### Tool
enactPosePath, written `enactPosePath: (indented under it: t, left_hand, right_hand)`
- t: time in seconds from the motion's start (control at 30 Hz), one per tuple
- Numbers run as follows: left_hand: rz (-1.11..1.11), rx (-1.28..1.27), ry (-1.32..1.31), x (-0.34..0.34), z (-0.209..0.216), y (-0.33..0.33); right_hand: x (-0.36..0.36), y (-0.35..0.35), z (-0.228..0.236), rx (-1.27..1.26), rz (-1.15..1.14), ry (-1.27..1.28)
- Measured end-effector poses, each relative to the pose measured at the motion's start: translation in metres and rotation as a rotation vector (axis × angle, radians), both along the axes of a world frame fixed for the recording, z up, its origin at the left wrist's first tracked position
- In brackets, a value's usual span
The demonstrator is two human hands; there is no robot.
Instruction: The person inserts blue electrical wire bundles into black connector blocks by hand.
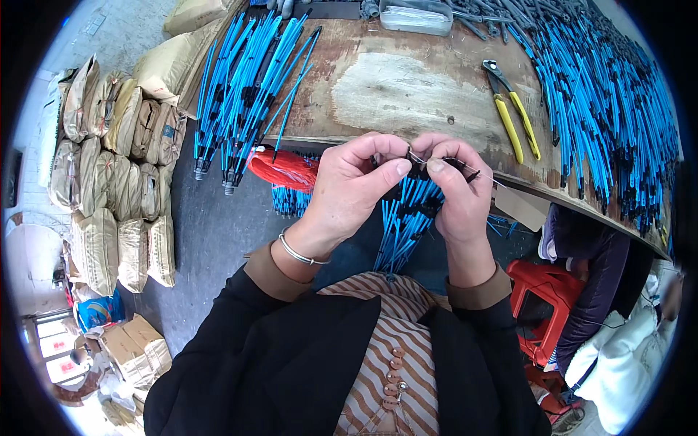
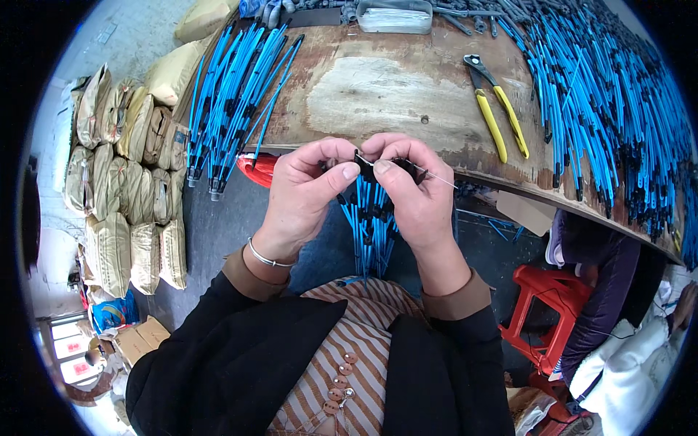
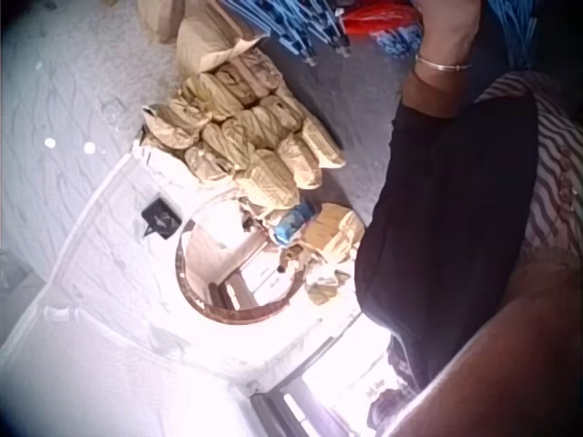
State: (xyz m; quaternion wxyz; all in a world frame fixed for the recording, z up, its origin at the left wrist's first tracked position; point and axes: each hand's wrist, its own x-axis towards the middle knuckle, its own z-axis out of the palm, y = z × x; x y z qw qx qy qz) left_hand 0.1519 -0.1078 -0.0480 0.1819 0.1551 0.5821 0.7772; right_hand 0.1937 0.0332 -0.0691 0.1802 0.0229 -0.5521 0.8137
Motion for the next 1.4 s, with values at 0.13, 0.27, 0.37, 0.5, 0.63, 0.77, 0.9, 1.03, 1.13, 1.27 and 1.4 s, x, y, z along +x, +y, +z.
enactPosePath:
  t: [0.13,0.27,0.37,0.5,0.63,0.77,0.9,1.03,1.13,1.27,1.4]
  left_hand:
    - [-0.025,-0.008,0.017,-0.0012,0.0014,-0.0002]
    - [-0.023,-0.012,0.025,-0.0008,0.0011,0.0001]
    - [-0.017,-0.004,0.022,-0.0001,0.0006,0.0008]
    - [-0.004,0.001,-0.007,0.0001,0.0012,0.0015]
    - [-0.008,0.007,-0.021,-0.0006,0.0004,0.0017]
    - [0.010,-0.005,0.049,-0.0006,-0.0003,0.0030]
    - [-0.016,-0.004,0.059,-0.0035,-0.0006,0.0024]
    - [-0.065,-0.006,0.021,-0.0045,0.0011,0.0026]
    - [-0.041,0.066,-0.083,-0.0031,0.0014,0.0045]
    - [-0.083,0.020,-0.067,-0.0041,-0.0028,0.0026]
    - [-0.154,-0.015,0.017,-0.0069,-0.0046,0.0034]
  right_hand:
    - [-0.0003,-0.0001,-0.0012,-0.005,-0.011,0.023]
    - [0.0000,-0.0008,-0.0011,-0.005,-0.020,0.022]
    - [0.0006,-0.0011,-0.0015,-0.018,-0.025,0.023]
    - [0.0004,-0.0009,-0.0023,0.002,-0.028,0.022]
    - [0.0011,-0.0014,-0.0021,-0.002,-0.040,0.020]
    - [0.0011,0.0001,-0.0017,-0.022,-0.019,0.025]
    - [0.0011,0.0007,-0.0008,-0.002,-0.019,0.005]
    - [0.0010,0.0002,-0.0009,-0.014,-0.035,0.005]
    - [0.0003,-0.0004,-0.0020,0.016,-0.063,0.025]
    - [-0.0009,-0.0015,-0.0001,0.031,-0.088,0.011]
    - [-0.0027,-0.0002,0.0010,0.050,-0.077,0.001]
